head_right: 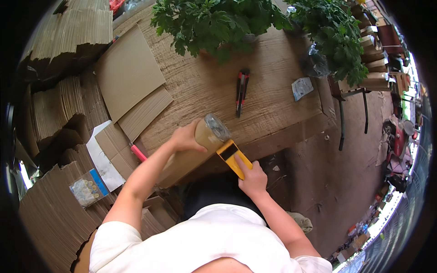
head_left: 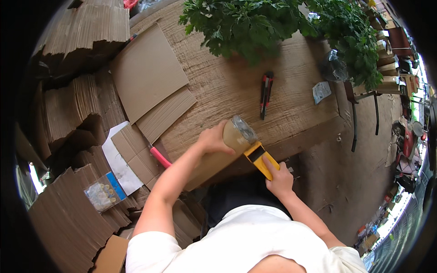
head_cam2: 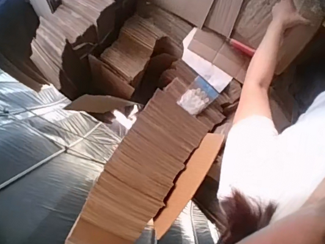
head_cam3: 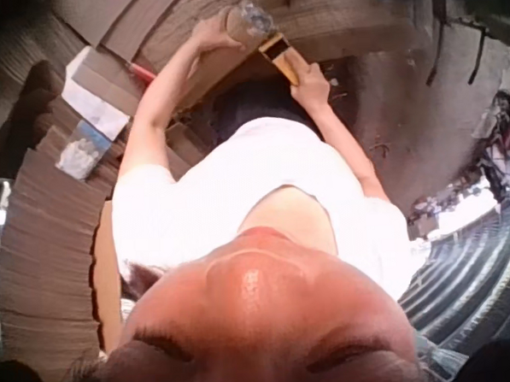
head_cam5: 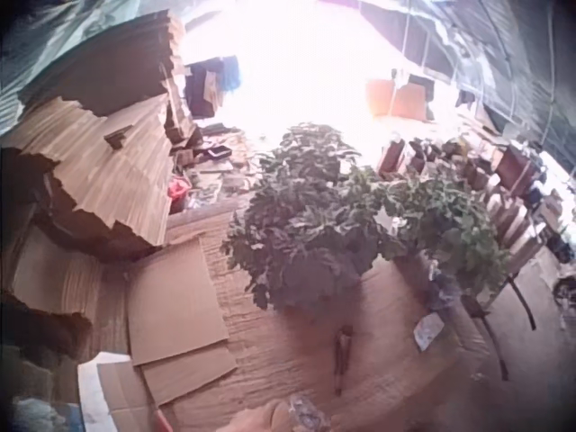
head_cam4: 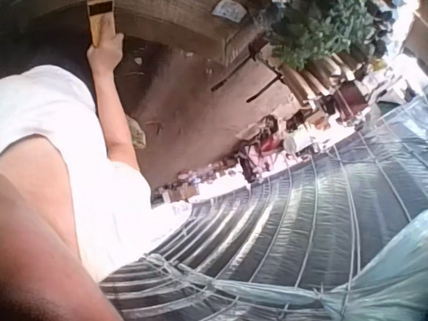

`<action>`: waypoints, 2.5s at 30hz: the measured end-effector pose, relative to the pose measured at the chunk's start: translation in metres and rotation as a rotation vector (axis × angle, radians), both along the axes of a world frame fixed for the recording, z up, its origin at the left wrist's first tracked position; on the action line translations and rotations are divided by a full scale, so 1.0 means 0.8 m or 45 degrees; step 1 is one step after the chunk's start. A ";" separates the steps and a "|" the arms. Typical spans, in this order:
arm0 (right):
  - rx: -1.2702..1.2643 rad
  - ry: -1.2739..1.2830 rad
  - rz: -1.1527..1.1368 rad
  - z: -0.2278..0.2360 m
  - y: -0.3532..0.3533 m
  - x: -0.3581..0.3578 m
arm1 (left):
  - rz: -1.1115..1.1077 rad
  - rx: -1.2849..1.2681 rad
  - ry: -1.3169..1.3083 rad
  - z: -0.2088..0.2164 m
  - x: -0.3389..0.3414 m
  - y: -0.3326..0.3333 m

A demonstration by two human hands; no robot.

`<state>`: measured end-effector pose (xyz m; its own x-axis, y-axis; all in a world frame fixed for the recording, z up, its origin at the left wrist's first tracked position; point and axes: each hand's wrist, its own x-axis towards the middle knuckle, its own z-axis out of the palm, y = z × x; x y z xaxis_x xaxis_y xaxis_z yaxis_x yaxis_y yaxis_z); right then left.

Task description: The person rolls a sheet of cardboard into a cylinder and secures it with a tape gun. They then place a small potted plant inside the cylinder and set it aside. The person repeats the process with another sheet of cardboard and a second plant.

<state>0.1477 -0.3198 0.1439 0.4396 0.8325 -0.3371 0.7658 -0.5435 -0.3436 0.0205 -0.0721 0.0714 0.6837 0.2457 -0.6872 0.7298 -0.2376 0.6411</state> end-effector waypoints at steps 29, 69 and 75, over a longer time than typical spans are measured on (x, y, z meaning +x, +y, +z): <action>0.172 0.069 0.281 -0.034 0.009 0.045 | 0.206 1.284 0.323 -0.002 0.001 -0.040; 0.174 -0.059 0.042 -0.003 0.083 -0.004 | 0.272 0.261 -0.216 -0.007 -0.047 0.086; 0.263 -0.064 0.183 -0.003 0.195 -0.010 | 0.267 1.041 0.287 0.018 -0.003 -0.001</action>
